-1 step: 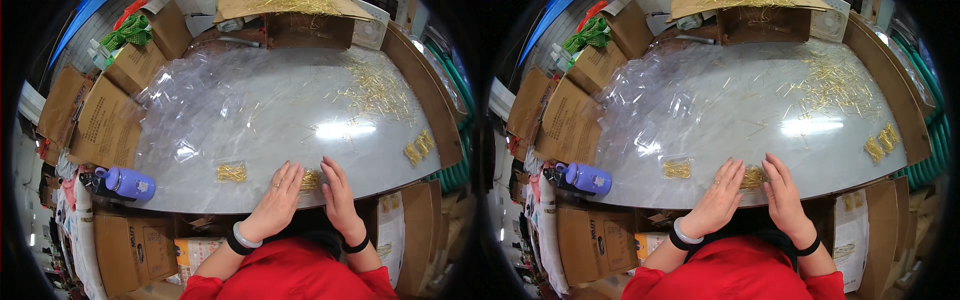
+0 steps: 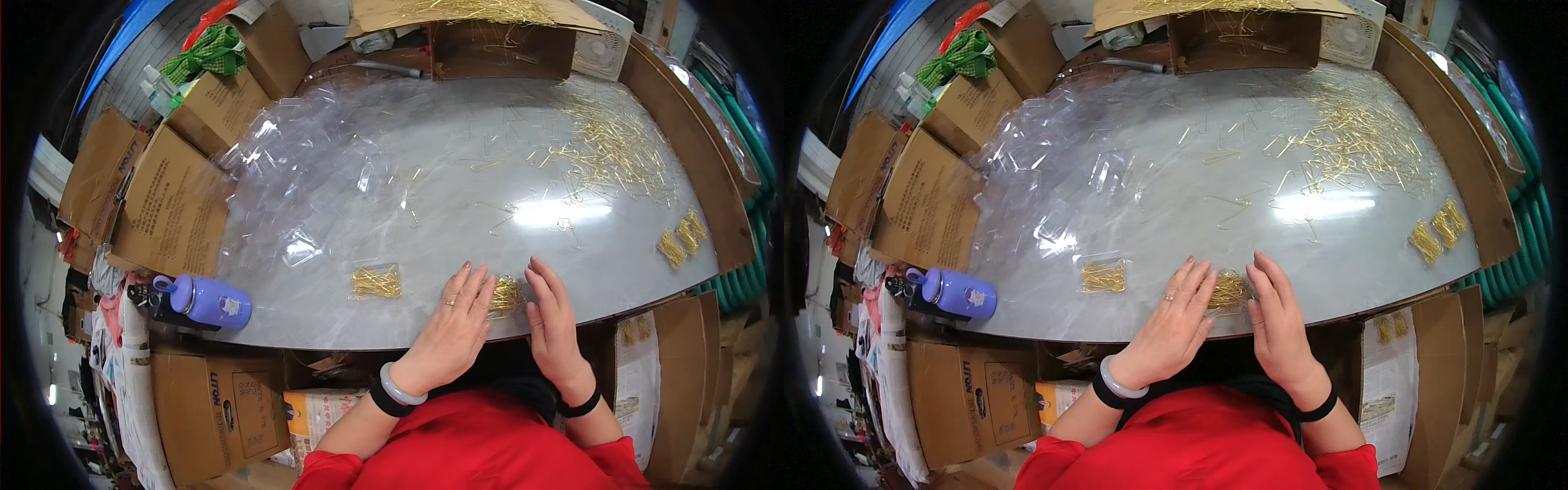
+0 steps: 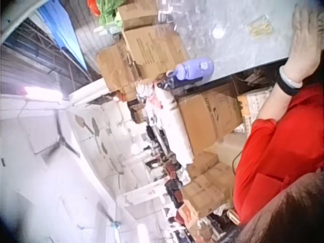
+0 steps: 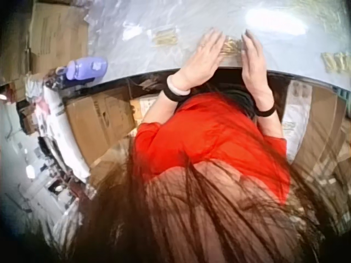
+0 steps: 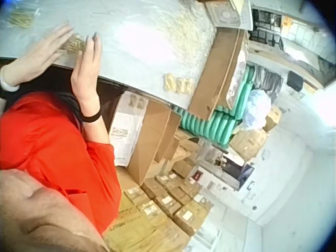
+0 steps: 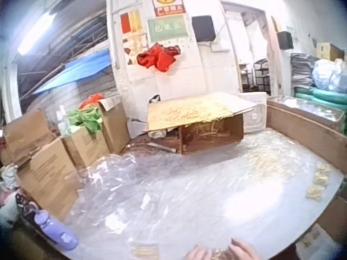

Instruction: Gathering and packaging small gold-colored metal components into small plastic bags at a workbench.

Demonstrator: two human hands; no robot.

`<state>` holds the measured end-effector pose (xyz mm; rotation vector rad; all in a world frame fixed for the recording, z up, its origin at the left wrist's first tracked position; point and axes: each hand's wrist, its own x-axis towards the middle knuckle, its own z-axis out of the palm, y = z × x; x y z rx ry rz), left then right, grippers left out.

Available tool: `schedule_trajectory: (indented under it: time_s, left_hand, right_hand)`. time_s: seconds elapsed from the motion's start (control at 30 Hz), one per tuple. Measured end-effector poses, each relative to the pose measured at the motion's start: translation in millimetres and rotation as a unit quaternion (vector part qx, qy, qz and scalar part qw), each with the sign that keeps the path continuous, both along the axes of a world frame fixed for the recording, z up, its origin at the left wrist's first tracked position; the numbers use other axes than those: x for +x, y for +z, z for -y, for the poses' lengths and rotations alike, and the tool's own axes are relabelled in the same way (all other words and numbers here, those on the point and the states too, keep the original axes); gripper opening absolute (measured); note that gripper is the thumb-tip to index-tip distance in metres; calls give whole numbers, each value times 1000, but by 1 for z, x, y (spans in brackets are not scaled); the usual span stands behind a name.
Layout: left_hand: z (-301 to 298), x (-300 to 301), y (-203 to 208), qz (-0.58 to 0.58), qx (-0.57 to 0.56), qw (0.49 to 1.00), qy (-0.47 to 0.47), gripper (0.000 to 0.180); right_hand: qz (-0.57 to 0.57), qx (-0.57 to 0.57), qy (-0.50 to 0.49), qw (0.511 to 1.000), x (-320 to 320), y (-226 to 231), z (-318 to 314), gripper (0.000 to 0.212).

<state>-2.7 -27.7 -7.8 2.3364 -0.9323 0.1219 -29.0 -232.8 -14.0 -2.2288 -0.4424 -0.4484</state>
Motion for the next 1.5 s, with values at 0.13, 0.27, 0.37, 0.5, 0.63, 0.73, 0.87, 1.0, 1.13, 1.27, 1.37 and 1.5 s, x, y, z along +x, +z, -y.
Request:
schedule_trajectory:
  time_s: [0.13, 0.27, 0.37, 0.5, 0.63, 0.73, 0.87, 1.0, 1.13, 1.27, 1.37, 1.5]
  left_hand:
    - [5, 0, -9, 51, 37, 998, -5, 62]
    - [7, 0, -20, 85, 52, 995, 19, 59]
    - [7, -2, -21, 78, 16, 996, 35, 58]
    - [7, -2, -24, 90, 16, 996, 20, 58]
    - [5, 0, -25, 100, -2, 995, 20, 61]
    - [5, -2, -23, 113, 22, 993, 23, 59]
    - [4, -2, -22, 97, 17, 995, 23, 62]
    - [6, -2, -23, 86, -29, 995, 30, 67]
    - [5, -3, -26, 79, -32, 996, 33, 66]
    - [-22, -17, 2, 39, -94, 994, 46, 58]
    - [-84, -23, 33, 90, -35, 983, 154, 36]
    - [-149, 6, 35, -47, 3, 941, 335, 31]
  right_hand:
    - [-24, -45, 0, 999, -10, -2, -15, 62]
    - [-61, 1, 84, 995, -2, 5, -17, 67]
    - [-44, 12, 2, 999, -1, 10, -9, 66]
    - [-38, -24, -27, 999, -11, -5, -27, 62]
    - [-16, 25, -5, 1000, 1, -3, -48, 72]
    - [-75, 66, 11, 995, -1, 7, -35, 75]
    - [-47, -61, 51, 996, 4, 6, -25, 62]
    - [8, -165, 15, 986, 2, 1, -34, 47]
    - [55, -172, -25, 983, -1, -2, -38, 44]
    - [69, -184, -20, 980, 3, -4, -38, 44]
    - [76, -186, -21, 979, 0, -5, -37, 44]
    - [86, -174, -25, 981, 1, -3, -40, 43]
